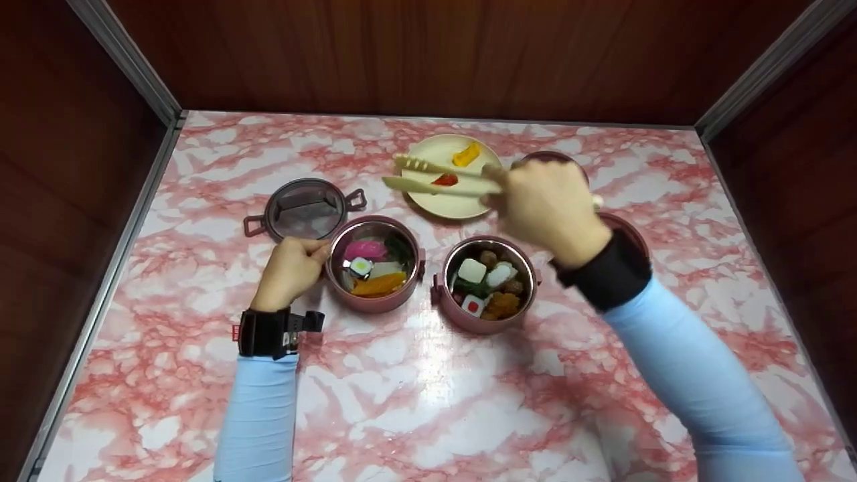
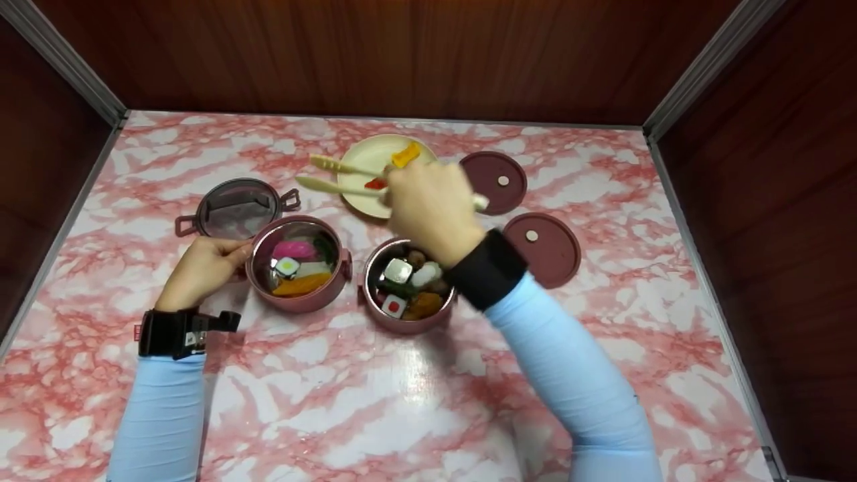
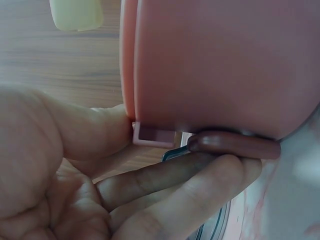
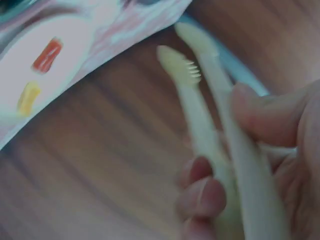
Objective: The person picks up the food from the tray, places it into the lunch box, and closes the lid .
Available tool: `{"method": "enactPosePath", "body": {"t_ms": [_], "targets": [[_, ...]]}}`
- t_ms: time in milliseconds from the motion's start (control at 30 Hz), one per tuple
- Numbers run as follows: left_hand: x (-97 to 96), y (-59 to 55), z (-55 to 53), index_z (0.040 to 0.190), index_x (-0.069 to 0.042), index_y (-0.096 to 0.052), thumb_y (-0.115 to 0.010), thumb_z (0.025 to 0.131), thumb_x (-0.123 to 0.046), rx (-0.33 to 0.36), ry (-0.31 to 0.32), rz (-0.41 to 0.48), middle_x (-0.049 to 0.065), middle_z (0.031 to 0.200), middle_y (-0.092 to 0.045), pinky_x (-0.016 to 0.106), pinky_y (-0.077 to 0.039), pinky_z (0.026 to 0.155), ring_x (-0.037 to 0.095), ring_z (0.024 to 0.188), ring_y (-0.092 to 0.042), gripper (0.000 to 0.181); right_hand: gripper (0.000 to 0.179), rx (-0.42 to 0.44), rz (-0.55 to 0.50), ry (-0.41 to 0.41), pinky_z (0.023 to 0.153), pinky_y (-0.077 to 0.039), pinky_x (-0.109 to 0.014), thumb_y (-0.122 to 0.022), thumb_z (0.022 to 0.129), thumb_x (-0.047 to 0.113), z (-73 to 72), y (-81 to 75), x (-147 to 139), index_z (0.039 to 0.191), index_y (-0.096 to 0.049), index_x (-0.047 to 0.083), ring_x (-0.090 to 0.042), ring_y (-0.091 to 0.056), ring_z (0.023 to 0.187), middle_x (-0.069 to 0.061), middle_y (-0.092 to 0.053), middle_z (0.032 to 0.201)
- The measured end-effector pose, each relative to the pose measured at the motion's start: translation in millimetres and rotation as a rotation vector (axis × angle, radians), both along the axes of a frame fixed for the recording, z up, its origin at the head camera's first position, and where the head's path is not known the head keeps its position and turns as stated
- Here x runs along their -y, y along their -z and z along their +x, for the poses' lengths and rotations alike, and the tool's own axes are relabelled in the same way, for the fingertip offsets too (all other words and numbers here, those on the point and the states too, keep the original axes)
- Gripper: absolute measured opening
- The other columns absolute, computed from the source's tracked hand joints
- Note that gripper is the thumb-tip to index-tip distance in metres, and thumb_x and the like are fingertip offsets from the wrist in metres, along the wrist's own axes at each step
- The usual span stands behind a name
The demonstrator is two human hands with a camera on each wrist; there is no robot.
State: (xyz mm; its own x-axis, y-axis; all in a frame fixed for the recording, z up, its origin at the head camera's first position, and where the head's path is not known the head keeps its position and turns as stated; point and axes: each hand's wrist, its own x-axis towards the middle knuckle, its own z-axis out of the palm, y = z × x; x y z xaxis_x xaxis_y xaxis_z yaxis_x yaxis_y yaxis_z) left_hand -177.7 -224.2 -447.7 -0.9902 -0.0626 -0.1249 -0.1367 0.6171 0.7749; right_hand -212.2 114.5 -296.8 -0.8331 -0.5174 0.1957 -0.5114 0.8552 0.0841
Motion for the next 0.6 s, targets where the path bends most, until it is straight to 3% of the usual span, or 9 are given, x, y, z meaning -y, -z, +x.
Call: {"method": "enactPosePath", "body": {"t_ms": [100, 200, 367, 500, 600], "targets": [[0.1, 0.3, -0.3, 0.119, -0.005, -0.071, -0.059, 0.100, -0.019, -0.003, 0.001, 0.006, 0.016, 0.103, -0.073, 0.041, -0.051, 0.077, 0.027, 0.083, -0.066, 0.027, 0.035, -0.068, -0.042, -0.063, 0.043, -0.042, -0.046, -0.069, 0.092, 0.036, -24.7, 9.8, -16.1, 0.121, -0.071, 0.018, -0.028, -0.053, 0.052, -0.009, -0.061, 0.067], [0.1, 0.5, -0.3, 0.120, -0.006, -0.070, -0.059, 0.100, -0.019, 0.005, 0.004, 0.012, 0.015, 0.099, -0.074, 0.036, -0.051, 0.070, 0.024, 0.076, -0.065, 0.027, 0.036, -0.103, -0.030, -0.138, 0.043, -0.042, -0.050, -0.072, 0.090, 0.034, -48.3, 23.2, -30.2, 0.120, -0.071, 0.016, -0.031, -0.055, 0.053, -0.012, -0.063, 0.074], [0.0, 0.4, 0.5, 0.120, -0.005, -0.070, -0.059, 0.100, -0.019, 0.012, 0.000, 0.025, 0.015, 0.099, -0.074, 0.033, -0.051, 0.065, 0.024, 0.075, -0.065, 0.027, 0.032, -0.075, 0.007, -0.238, 0.042, -0.039, -0.049, -0.075, 0.085, 0.027, -81.9, 45.0, -47.9, 0.115, -0.070, 0.016, -0.031, -0.053, 0.051, -0.011, -0.061, 0.074], [0.0, 0.5, 1.0, 0.120, -0.006, -0.071, -0.059, 0.100, -0.019, 0.010, -0.003, 0.030, 0.015, 0.098, -0.074, 0.033, -0.050, 0.065, 0.023, 0.074, -0.065, 0.026, 0.031, -0.106, -0.014, -0.265, 0.041, -0.037, -0.049, -0.065, 0.083, 0.020, -97.2, 58.9, -59.1, 0.113, -0.070, 0.014, -0.031, -0.050, 0.050, -0.010, -0.058, 0.072], [0.7, 0.5, 1.3, 0.119, -0.006, -0.071, -0.059, 0.100, -0.018, 0.009, 0.000, 0.031, 0.014, 0.096, -0.074, 0.032, -0.050, 0.064, 0.021, 0.072, -0.064, 0.026, 0.037, -0.124, -0.017, -0.242, 0.042, -0.037, -0.050, -0.057, 0.080, 0.019, -103.4, 63.4, -62.9, 0.115, -0.070, 0.014, -0.031, -0.049, 0.050, -0.010, -0.056, 0.072]]}}
